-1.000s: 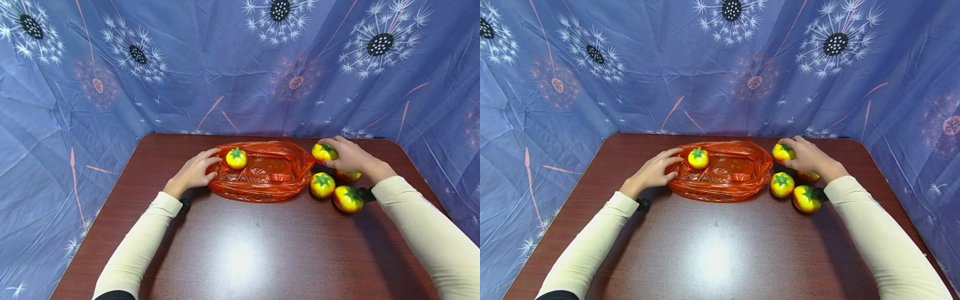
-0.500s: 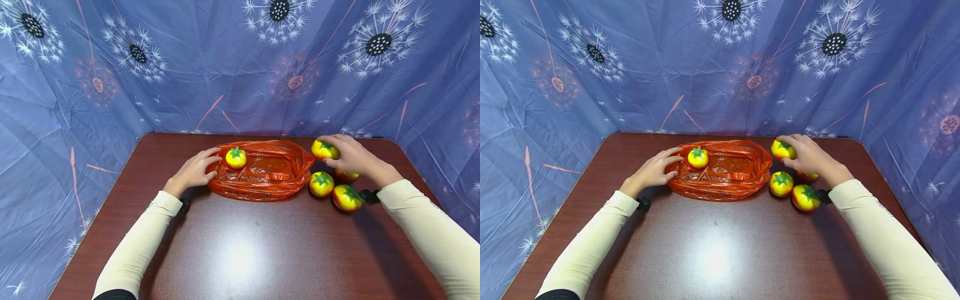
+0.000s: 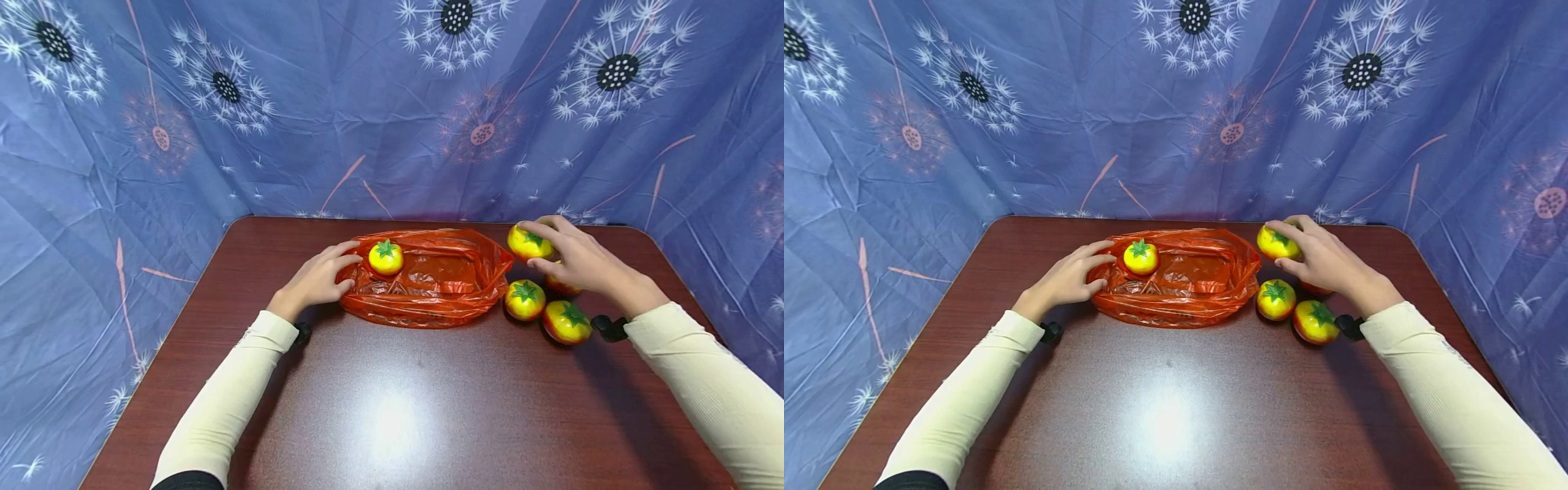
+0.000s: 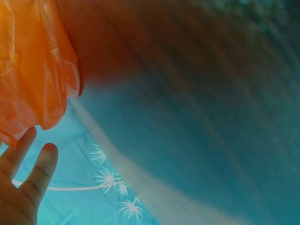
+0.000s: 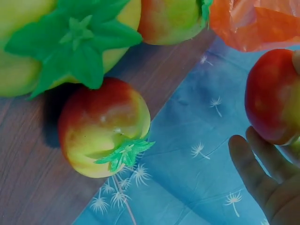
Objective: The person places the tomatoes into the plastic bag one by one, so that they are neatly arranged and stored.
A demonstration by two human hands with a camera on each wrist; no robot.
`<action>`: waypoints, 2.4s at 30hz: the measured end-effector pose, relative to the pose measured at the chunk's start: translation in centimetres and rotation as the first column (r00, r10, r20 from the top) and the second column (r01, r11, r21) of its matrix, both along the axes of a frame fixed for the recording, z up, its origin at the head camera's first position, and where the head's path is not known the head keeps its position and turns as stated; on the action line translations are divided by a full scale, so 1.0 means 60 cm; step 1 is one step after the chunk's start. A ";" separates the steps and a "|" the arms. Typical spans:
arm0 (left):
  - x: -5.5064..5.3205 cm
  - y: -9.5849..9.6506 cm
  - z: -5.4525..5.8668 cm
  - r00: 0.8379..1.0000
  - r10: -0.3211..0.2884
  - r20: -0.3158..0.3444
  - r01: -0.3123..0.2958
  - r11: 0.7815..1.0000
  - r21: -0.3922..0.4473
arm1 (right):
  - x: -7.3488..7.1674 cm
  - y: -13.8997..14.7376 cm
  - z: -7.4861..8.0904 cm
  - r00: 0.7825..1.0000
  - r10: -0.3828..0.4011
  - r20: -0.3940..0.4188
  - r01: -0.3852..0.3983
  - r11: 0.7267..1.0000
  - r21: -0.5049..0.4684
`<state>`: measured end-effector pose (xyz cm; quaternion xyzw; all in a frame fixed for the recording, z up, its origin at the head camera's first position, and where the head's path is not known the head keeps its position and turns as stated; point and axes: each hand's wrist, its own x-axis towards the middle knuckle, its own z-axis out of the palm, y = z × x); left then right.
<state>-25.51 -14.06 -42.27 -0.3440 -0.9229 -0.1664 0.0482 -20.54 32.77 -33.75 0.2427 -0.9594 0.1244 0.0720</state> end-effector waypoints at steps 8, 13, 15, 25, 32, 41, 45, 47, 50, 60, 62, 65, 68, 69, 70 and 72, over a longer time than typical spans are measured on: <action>-0.001 0.000 -0.001 1.000 -0.002 0.003 0.001 1.000 0.007 | 0.001 -0.009 -0.003 0.983 0.113 -0.148 -0.122 0.991 -0.057; -0.002 -0.001 -0.002 1.000 0.001 0.000 -0.001 1.000 0.012 | 0.001 -0.018 0.001 0.969 0.151 -0.195 -0.166 0.984 -0.064; -0.002 -0.001 -0.002 1.000 0.000 0.001 0.000 1.000 0.014 | 0.002 -0.021 0.003 0.964 0.166 -0.210 -0.182 0.982 -0.059; -0.003 -0.001 -0.003 1.000 0.003 0.006 -0.003 1.000 0.022 | 0.001 -0.040 0.017 0.947 0.220 -0.236 -0.232 0.972 -0.026; -0.005 -0.001 -0.004 1.000 0.000 0.009 0.000 1.000 0.021 | 0.002 -0.063 0.032 0.938 0.257 -0.234 -0.264 0.964 0.002; -0.006 -0.001 -0.006 1.000 0.000 0.006 -0.001 1.000 0.022 | -0.003 -0.102 0.045 0.936 0.294 -0.194 -0.288 0.956 0.057; -0.006 -0.001 -0.006 1.000 0.003 0.009 -0.003 1.000 0.024 | -0.007 -0.120 0.047 0.940 0.302 -0.158 -0.295 0.953 0.068; -0.006 0.000 -0.006 1.000 0.002 0.008 -0.003 1.000 0.024 | -0.008 -0.130 0.047 0.939 0.310 -0.146 -0.302 0.950 0.074; -0.006 0.000 -0.006 1.000 -0.001 0.005 0.001 1.000 0.026 | -0.010 -0.145 0.046 0.931 0.338 -0.142 -0.329 0.941 0.083; -0.005 -0.002 -0.005 1.000 0.004 0.001 -0.004 1.000 0.022 | -0.013 -0.197 0.034 0.908 0.407 -0.098 -0.394 0.910 0.129; -0.005 -0.002 -0.005 1.000 0.003 0.003 -0.003 1.000 0.020 | -0.014 -0.206 0.028 0.900 0.424 -0.100 -0.412 0.903 0.124; -0.004 -0.001 -0.005 1.000 -0.002 0.003 0.002 1.000 0.022 | -0.018 -0.219 0.020 0.888 0.447 -0.107 -0.437 0.893 0.109; -0.004 0.000 -0.005 1.000 -0.007 0.002 0.007 1.000 0.025 | -0.023 -0.230 0.013 0.886 0.452 -0.104 -0.441 0.891 0.108; -0.004 0.000 -0.005 1.000 -0.005 0.002 0.005 1.000 0.024 | -0.025 -0.233 0.012 0.888 0.449 -0.099 -0.438 0.892 0.113; -0.004 0.000 -0.005 1.000 -0.004 0.003 0.004 1.000 0.023 | -0.027 -0.236 0.011 0.891 0.444 -0.093 -0.433 0.893 0.120; -0.004 0.000 -0.005 1.000 0.001 0.009 -0.001 1.000 0.017 | -0.032 -0.243 0.011 0.898 0.432 -0.080 -0.420 0.898 0.134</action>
